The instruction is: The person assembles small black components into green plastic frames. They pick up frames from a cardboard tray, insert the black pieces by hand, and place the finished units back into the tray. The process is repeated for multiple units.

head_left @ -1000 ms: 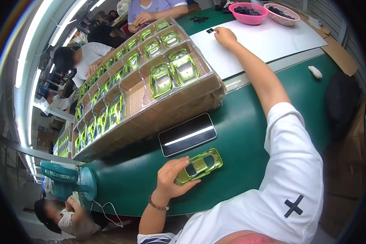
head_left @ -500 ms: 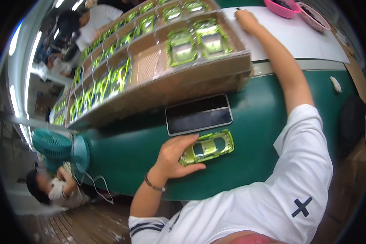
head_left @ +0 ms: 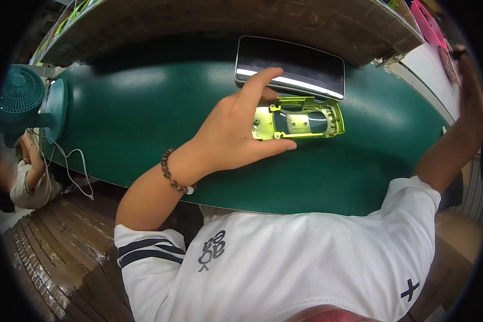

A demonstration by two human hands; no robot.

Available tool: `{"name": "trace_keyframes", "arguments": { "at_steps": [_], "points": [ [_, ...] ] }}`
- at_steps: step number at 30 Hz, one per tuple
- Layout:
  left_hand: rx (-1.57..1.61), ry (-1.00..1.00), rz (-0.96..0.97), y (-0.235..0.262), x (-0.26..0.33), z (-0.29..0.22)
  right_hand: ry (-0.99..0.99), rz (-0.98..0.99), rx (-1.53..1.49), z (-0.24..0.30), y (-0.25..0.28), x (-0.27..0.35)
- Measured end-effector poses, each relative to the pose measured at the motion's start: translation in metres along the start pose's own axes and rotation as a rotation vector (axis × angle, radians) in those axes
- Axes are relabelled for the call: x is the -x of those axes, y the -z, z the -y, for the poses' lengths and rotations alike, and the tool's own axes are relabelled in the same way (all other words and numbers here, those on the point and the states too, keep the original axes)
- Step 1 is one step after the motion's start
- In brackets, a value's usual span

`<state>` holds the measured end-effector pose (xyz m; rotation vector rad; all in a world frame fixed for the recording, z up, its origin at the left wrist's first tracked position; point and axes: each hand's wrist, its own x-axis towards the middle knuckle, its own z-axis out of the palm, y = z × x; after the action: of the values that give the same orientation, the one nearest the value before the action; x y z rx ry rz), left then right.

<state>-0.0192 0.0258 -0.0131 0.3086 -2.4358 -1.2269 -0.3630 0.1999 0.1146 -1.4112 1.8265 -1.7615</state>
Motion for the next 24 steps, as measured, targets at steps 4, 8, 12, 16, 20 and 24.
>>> {"name": "trace_keyframes", "arguments": {
  "at_steps": [4, 8, 12, 16, 20, 24],
  "points": [
    [0.011, 0.066, -0.029, 0.0, 0.004, 0.002, -0.275, 0.531, -0.208, -0.012, -0.146, 0.059],
    [0.014, 0.048, -0.036, 0.0, 0.002, 0.005, -0.501, 0.552, -0.17, -0.029, -0.172, 0.067],
    [0.028, 0.046, -0.042, -0.001, 0.001, 0.008, -0.499, 0.542, -0.133, -0.031, -0.178, 0.069],
    [-0.006, 0.044, -0.055, -0.001, 0.003, 0.006, -0.433, 0.556, -0.008, -0.031, -0.182, 0.073],
    [-0.007, 0.033, -0.049, -0.002, 0.003, 0.009, -0.438, 0.578, 0.081, -0.027, -0.183, 0.072],
    [0.005, 0.027, -0.038, -0.001, 0.002, 0.006, -0.428, 0.575, -0.031, -0.025, -0.177, 0.073]
  ]
}}
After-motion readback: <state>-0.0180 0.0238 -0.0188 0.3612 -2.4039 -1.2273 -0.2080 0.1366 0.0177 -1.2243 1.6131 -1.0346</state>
